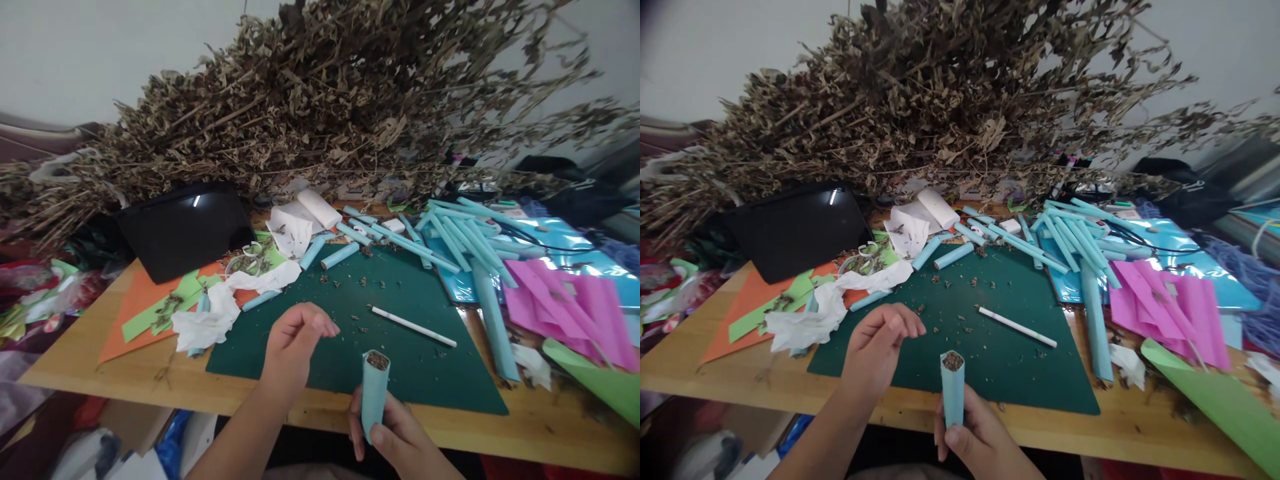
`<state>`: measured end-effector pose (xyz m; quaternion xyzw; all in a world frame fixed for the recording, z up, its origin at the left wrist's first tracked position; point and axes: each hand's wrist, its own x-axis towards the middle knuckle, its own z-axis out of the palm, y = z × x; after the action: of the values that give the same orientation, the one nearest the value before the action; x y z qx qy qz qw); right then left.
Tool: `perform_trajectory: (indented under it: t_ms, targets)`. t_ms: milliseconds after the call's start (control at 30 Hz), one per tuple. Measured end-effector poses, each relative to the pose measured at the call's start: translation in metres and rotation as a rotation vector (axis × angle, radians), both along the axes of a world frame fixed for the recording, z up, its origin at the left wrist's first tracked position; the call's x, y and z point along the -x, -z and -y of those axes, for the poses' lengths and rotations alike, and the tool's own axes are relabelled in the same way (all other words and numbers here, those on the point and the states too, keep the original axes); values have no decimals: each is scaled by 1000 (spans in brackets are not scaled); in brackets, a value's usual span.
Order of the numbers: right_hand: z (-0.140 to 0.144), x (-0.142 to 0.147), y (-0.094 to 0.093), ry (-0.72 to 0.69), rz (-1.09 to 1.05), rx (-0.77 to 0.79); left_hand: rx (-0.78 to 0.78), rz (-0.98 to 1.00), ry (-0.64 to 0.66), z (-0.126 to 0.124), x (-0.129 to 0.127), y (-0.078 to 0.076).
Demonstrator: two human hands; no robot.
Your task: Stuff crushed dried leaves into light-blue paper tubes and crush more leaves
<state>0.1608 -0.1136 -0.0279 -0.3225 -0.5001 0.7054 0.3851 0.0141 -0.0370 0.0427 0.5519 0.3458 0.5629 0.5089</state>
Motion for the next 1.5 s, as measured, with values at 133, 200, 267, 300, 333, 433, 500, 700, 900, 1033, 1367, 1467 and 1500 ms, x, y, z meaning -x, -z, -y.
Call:
perform_trajectory:
  t_ms: [133, 200, 267, 300, 333, 433, 500, 700, 900, 1033, 1367, 1467, 1500]
  targets:
    - [0, -1, 0, 4, 46, -38, -162, -156, 18, 8, 0, 5]
    - [0, -1, 0, 14, 53, -56, -329, -338, 63, 12, 1, 5]
    - [0, -1, -1, 19, 47, -60, -564, -524, 55, 14, 4, 5]
    - [0, -1, -1, 23, 46, -64, -679, -609, 38, 13, 5, 5]
    - [0, 0, -2, 28, 51, -68, -778, -678, 22, 13, 7, 6]
    - [-2, 1, -4, 45, 78, -108, -918, -770, 21, 11, 10, 7]
    - [-3, 1, -5, 47, 93, -144, -907, -780, 38, 11, 10, 7]
    - [-4, -1, -5, 23, 193, -200, -785, -652, 123, 12, 7, 6]
    - [-5, -3, -14, 5, 324, -233, -694, -482, 163, 15, 5, 7]
    - [-6, -4, -14, -31, 327, -257, -676, -426, 195, 15, 4, 8]
    - [-8, -5, -10, -17, 220, -191, -567, -390, 301, 7, -3, 22]
    - [-10, -6, -13, -47, 187, -166, -540, -353, 340, 6, -3, 27]
    - [-10, -7, -13, -48, 180, -164, -536, -364, 345, 6, -4, 29]
